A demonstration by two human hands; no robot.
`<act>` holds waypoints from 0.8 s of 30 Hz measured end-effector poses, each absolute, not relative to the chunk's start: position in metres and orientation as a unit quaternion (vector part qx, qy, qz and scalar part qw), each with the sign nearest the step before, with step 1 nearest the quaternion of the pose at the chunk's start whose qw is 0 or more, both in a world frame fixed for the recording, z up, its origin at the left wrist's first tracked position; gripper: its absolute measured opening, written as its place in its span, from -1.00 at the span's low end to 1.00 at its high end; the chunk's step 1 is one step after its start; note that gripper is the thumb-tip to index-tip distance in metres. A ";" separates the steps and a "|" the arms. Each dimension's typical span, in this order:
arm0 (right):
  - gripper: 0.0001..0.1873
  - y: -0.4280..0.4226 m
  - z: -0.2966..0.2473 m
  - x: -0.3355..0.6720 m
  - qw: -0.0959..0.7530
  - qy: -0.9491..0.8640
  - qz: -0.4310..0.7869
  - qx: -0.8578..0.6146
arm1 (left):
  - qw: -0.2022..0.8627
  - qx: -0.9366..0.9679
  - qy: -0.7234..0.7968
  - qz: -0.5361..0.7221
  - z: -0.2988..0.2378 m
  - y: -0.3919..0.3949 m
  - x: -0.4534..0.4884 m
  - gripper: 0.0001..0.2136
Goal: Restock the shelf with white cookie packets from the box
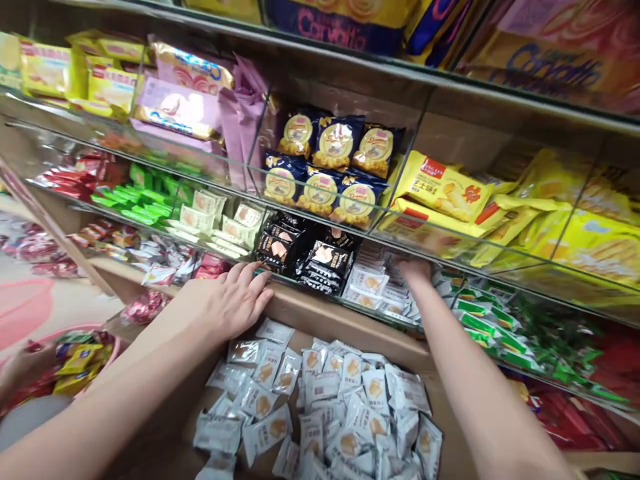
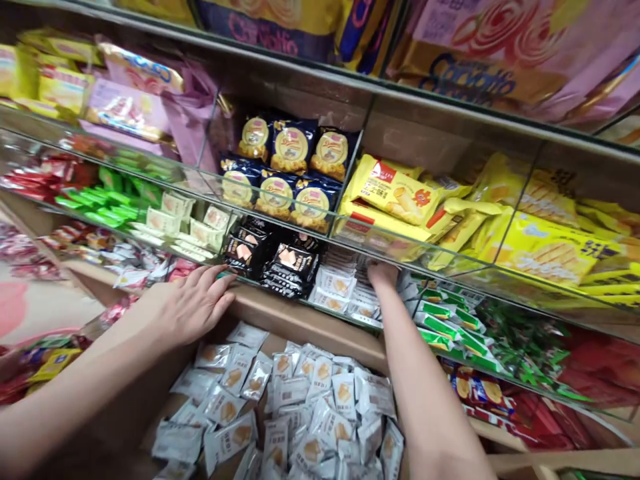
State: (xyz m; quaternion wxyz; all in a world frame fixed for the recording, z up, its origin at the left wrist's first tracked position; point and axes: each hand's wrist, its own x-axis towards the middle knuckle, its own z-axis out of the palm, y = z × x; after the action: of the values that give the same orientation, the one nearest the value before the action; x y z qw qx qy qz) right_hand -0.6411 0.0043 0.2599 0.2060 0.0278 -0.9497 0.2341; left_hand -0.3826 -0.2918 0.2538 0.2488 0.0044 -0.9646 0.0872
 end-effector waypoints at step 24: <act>-0.92 -0.028 0.175 -0.415 0.094 -0.842 0.153 0.509 | 0.076 -0.115 -0.896 -0.422 0.241 -0.237 -0.340 -0.69</act>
State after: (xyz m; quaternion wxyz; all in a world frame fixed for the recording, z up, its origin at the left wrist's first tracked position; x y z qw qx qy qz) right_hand -0.4147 -0.0283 0.1753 0.0940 0.5088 -0.8419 0.1531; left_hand -0.3396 -0.2369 0.2405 0.0758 -0.1155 -0.8959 -0.4223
